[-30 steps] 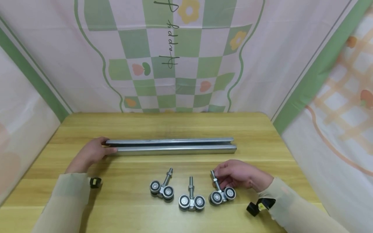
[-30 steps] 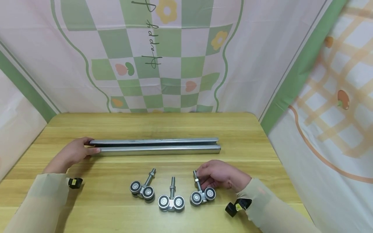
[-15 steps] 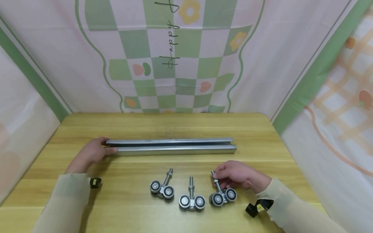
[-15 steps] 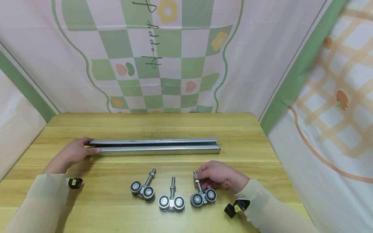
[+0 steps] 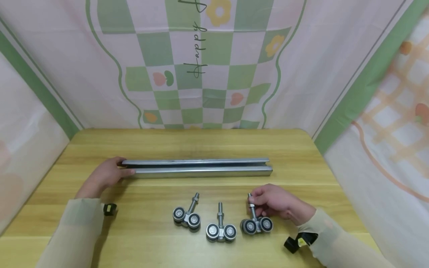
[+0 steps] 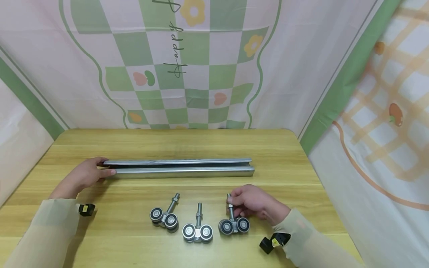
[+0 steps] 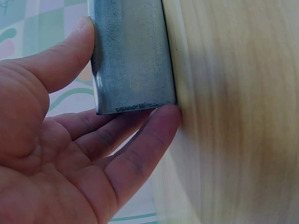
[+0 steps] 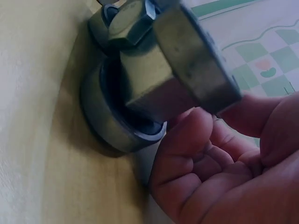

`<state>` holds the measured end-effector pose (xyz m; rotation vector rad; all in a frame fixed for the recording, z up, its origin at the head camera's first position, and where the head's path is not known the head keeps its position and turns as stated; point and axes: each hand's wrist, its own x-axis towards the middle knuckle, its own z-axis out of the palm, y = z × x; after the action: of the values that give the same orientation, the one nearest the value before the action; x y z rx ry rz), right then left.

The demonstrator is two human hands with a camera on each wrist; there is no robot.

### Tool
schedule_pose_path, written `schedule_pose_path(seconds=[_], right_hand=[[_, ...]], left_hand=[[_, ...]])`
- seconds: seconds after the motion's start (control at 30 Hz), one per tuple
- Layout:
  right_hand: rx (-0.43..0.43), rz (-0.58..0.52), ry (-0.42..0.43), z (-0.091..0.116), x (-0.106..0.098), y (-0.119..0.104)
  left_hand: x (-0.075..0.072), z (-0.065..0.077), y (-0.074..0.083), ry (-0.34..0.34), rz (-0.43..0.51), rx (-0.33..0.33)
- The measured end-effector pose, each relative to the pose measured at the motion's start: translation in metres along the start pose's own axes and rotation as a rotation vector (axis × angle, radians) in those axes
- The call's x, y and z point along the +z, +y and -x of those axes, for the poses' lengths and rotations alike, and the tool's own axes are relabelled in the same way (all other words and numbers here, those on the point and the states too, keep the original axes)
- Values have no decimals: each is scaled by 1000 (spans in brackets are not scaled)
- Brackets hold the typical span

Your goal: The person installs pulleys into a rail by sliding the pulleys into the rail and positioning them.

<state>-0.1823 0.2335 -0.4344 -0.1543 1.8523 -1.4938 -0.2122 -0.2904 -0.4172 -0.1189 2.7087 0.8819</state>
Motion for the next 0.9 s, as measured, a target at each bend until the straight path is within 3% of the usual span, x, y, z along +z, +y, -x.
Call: schedule_pose_path(seconds=[0.3, 0.7, 0.9], right_hand=[[-54, -23, 26, -1, -7, -2], [-175, 67, 78, 5, -9, -11], [-190, 117, 114, 11, -7, -16]], left_hand=[[0, 0, 1, -2, -6, -5], [-1, 1, 2, -3, -19, -2], [-1, 0, 1, 2, -28, 8]])
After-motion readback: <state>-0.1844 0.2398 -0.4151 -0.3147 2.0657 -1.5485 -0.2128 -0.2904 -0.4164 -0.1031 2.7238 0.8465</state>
